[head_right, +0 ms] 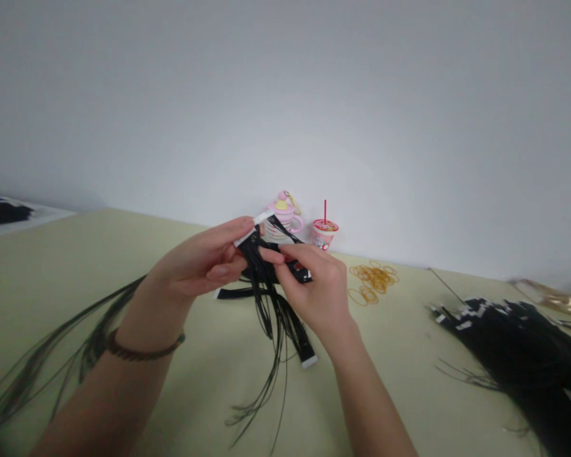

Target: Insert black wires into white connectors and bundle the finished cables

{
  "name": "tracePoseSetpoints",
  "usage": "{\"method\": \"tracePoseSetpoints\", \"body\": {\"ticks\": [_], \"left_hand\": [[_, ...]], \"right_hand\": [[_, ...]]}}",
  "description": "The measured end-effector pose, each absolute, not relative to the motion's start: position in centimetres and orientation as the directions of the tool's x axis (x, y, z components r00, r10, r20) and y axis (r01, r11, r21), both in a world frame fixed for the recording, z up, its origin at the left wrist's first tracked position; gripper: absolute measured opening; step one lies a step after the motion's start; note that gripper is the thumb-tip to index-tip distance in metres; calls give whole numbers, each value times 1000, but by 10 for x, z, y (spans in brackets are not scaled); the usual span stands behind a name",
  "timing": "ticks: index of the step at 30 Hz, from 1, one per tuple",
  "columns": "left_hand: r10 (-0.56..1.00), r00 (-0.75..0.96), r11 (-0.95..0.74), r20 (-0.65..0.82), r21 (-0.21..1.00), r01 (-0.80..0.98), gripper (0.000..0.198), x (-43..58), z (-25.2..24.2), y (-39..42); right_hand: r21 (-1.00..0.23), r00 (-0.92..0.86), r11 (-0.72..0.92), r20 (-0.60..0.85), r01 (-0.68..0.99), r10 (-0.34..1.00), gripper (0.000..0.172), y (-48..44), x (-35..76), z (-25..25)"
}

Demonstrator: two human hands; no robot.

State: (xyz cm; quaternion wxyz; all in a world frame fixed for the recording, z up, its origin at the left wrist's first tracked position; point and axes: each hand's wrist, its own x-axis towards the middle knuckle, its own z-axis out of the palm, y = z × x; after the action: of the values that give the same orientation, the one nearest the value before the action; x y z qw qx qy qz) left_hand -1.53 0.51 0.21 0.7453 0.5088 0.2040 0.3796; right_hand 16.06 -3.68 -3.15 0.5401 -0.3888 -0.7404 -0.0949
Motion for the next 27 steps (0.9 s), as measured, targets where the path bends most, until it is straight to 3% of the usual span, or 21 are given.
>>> {"method": "tracePoseSetpoints", "body": {"ticks": [4, 10, 16, 24, 27], "left_hand": [[807, 582, 154, 99, 917, -369, 14, -19, 4, 3], [801, 584, 139, 132, 908, -395, 13, -22, 1, 7], [805, 571, 104, 159, 910, -401, 13, -21, -2, 9], [805, 562, 37, 191, 929, -369, 16, -22, -2, 7], [800, 577, 38, 164, 946, -321, 17, -22, -2, 7]], "right_hand": [[-270, -56, 651, 900, 709, 433, 8, -49, 159, -25], [-413, -116, 675, 797, 612, 593, 14, -49, 155, -29], [-471, -99, 669, 771, 576, 629, 19, -40, 148, -36], [-309, -150, 632, 811, 711, 565, 18, -49, 153, -31], [-484, -110, 584, 702, 651, 704, 15, -52, 158, -30]]}}
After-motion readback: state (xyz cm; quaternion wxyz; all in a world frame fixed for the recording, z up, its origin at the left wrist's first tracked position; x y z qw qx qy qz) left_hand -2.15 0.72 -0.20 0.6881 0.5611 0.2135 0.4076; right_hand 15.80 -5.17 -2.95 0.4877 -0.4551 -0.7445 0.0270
